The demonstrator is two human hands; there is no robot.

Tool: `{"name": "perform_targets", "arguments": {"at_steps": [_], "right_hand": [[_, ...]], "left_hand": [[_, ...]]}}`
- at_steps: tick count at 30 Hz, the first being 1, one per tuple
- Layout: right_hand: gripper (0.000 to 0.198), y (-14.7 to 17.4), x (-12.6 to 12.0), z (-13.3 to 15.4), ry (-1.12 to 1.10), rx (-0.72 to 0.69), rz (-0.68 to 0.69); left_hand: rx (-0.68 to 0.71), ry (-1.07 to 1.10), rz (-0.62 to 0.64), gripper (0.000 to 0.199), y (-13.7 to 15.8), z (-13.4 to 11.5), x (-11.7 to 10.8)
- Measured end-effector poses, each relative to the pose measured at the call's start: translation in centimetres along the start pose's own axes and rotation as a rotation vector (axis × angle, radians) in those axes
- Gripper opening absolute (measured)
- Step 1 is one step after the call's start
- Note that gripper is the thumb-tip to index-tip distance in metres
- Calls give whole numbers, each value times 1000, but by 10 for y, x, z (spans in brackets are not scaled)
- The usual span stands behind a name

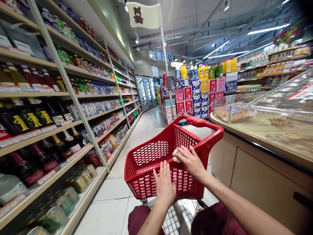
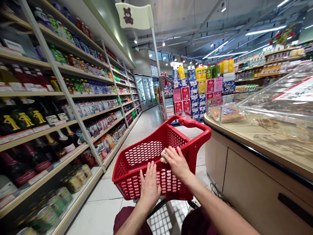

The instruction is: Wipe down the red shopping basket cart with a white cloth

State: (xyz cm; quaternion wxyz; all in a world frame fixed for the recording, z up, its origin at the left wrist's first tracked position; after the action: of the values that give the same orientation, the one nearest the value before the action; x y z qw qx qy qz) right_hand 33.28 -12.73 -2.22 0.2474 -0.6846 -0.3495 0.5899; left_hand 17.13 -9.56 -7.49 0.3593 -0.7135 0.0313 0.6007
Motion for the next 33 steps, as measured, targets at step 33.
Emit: {"name": "perform_targets", "arguments": {"at_steps": [33], "right_hand": [[46,-26,26,100,-332,159,91]], "left_hand": [[-13,72,-111,72,3,43,-13]]}}
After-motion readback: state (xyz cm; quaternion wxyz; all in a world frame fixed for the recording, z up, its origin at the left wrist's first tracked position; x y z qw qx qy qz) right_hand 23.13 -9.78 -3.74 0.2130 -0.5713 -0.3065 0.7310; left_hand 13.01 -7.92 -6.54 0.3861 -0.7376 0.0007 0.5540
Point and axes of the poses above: each hand's wrist, its own y-axis away from the middle knuckle, its own x-axis out of the palm, z = x × y, the point moved 5 cm from there along -y, towards the middle knuckle, and after that the axes turned 6 degrees about -x, right-handed, at the moved point
